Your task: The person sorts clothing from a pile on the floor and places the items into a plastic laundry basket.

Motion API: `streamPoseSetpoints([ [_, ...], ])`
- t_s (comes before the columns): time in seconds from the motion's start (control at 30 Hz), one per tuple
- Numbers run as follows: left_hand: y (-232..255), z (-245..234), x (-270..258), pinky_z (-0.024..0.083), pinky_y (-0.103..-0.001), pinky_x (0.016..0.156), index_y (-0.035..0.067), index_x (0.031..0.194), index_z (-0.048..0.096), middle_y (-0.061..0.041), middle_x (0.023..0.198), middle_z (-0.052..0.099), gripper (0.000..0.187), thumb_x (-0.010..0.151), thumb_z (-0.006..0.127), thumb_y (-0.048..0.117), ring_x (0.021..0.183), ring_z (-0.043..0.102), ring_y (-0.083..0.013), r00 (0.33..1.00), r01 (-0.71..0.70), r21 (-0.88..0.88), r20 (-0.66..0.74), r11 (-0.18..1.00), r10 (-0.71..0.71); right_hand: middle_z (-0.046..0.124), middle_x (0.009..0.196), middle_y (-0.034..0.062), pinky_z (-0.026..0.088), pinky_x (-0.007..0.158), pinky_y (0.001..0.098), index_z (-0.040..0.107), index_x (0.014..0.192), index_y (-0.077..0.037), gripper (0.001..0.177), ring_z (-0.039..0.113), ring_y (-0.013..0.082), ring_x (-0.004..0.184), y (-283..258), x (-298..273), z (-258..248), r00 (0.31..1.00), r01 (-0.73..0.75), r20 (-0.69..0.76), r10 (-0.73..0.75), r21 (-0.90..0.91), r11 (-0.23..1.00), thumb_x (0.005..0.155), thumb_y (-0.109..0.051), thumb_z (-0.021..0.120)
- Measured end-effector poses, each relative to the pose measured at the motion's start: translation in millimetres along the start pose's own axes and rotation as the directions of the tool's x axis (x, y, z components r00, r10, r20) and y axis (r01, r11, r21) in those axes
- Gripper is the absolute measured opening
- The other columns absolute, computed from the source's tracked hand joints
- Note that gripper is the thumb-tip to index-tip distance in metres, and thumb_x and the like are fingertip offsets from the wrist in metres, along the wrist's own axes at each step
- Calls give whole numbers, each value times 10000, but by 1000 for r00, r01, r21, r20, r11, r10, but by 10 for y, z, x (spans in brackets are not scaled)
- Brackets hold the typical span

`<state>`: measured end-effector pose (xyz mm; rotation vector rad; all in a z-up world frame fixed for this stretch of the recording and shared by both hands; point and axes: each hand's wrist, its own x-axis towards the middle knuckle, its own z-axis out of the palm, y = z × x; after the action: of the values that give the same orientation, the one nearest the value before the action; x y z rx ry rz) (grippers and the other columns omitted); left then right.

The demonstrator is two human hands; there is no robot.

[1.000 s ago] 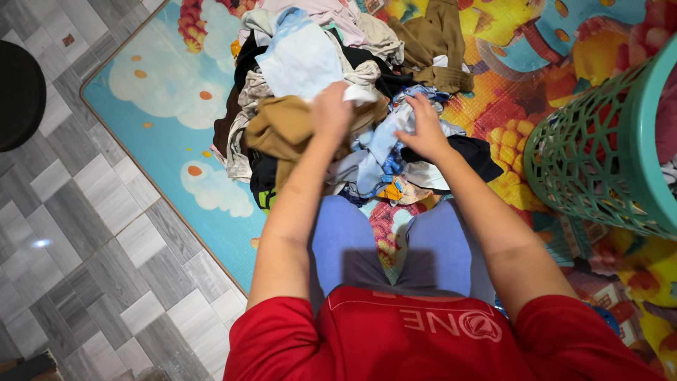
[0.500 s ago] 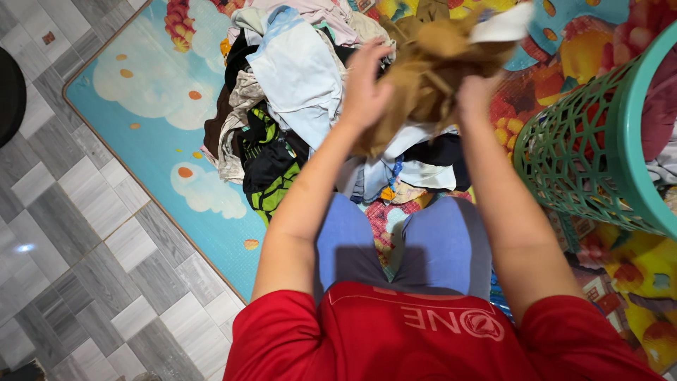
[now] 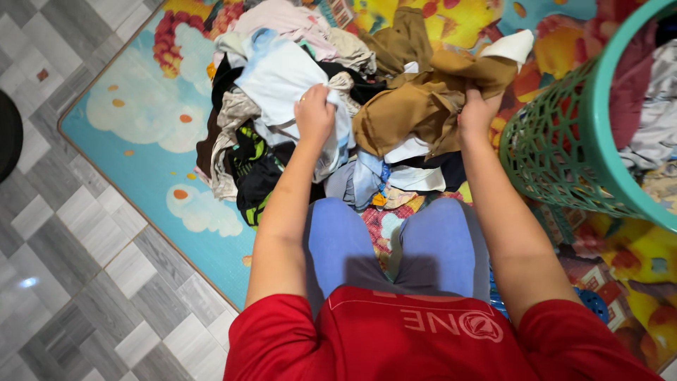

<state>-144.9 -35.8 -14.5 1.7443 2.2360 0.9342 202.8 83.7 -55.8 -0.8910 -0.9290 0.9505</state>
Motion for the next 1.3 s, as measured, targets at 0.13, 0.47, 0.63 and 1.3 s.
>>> streamPoseSetpoints([
  [0.13,525,48,366,496,-351,980,-6,1224,633,-191,1165,684,303,941,541,54,1098,653,-346,928,-247,-469,-366,848,68,630,1373,112,468,1112,345,504,1400,8,481,613,241,1268,-203,-11,27,995,-72,70,66,86,994,953,69,669],
  [0.47,1778,541,1091,499,-307,937,5,1311,581,-71,1144,616,301,1037,461,41,1032,589,-184,965,-148,-959,-193,240,-179,634,1355,125,499,1089,396,515,1384,24,458,624,272,1247,-1038,522,-299,998,-39,-44,52,246,968,940,50,624],
  [0.63,2556,424,1004,562,-378,783,33,1249,485,-90,1010,589,188,1113,463,160,896,632,-209,990,46,-948,86,-315,-115,582,1441,173,488,1141,425,474,1434,30,533,595,312,1303,-1595,1334,-1325,940,282,-239,-244,139,949,929,35,644],
  [1.3,4897,1145,985,546,-360,836,49,1228,513,-89,1057,617,201,1098,433,180,947,627,-206,984,177,-857,164,-484,70,-19,1716,147,86,1193,693,376,1582,-387,905,-5,555,1523,-2497,763,-2761,972,-50,-28,233,-995,91,792,-581,773],
])
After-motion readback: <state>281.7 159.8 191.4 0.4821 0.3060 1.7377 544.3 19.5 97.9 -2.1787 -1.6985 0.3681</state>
